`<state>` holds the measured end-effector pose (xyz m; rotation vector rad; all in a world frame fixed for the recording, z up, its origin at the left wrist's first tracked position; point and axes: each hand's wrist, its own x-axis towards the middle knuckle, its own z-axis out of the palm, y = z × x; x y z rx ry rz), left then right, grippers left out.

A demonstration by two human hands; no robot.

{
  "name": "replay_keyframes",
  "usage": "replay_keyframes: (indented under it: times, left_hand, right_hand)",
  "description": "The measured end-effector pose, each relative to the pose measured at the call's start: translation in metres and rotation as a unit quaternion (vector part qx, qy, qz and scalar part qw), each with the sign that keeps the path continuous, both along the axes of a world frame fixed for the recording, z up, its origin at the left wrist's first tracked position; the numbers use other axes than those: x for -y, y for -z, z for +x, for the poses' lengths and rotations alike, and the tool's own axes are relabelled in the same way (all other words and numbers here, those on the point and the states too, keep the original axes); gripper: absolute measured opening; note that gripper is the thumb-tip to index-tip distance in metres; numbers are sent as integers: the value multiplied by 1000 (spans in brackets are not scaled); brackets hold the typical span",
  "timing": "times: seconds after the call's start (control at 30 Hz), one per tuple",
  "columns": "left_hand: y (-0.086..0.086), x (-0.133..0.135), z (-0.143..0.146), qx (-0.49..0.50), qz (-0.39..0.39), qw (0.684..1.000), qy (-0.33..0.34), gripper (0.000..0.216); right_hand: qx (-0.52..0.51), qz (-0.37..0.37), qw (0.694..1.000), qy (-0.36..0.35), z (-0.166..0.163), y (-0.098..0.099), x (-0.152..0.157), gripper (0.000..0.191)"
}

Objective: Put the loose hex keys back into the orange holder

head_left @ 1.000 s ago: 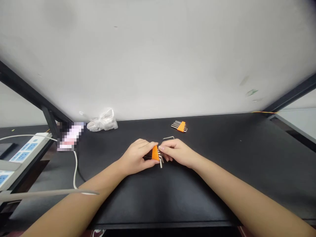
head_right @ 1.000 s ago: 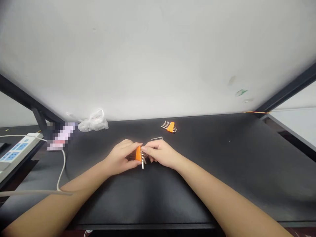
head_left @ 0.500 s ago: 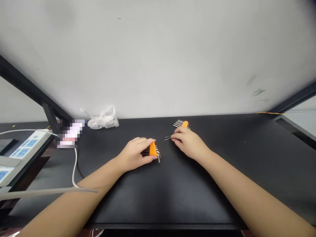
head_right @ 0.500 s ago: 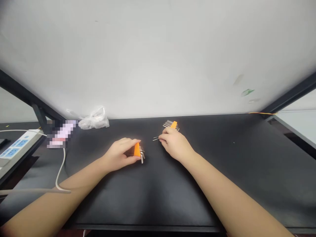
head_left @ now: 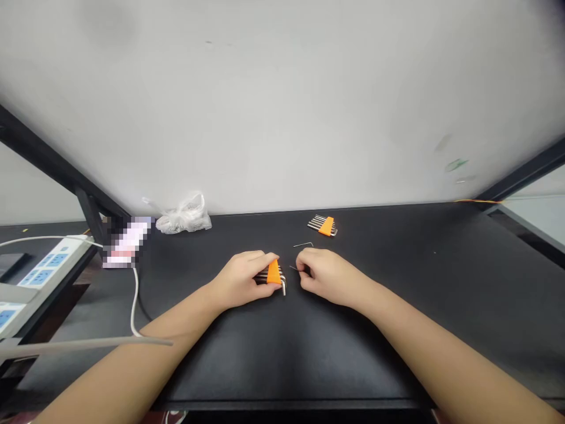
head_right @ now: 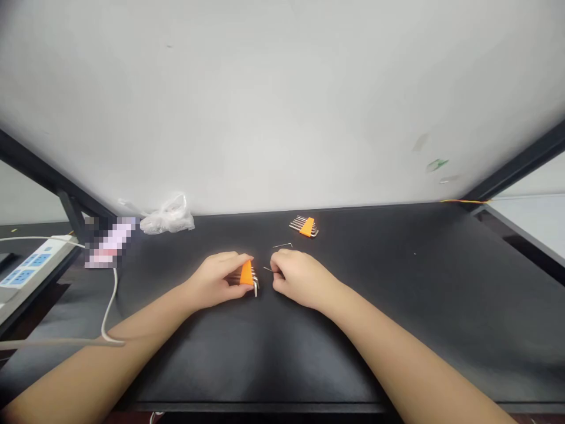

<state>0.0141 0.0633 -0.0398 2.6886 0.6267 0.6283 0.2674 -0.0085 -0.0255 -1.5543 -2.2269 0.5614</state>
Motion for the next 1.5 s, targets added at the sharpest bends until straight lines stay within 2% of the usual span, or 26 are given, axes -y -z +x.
replay_keyframes:
  times: [0.1,0.33,1.13,1.37,1.5]
  left_hand:
    - [0,1,1,0,2,1000,5,44]
    - [0,2,2,0,1,1000,9,44]
    - [0,2,1,-13,1,1000,3,45]
    - [2,2,1,-19,7,1000,9,45]
    - [-5,4,7,-29,2,999,25,35]
  right_hand:
    - [-58,36,997,-34,-5,1,0,15]
    - [-91,87,990,-60,-7,4,-1,14]
    - [-94,88,990,-54,-1,-1,1,18]
    - [-36,99,992,-68,-5,-3,5,20]
    - [-73,82,991,-80,-15,-7,10,21]
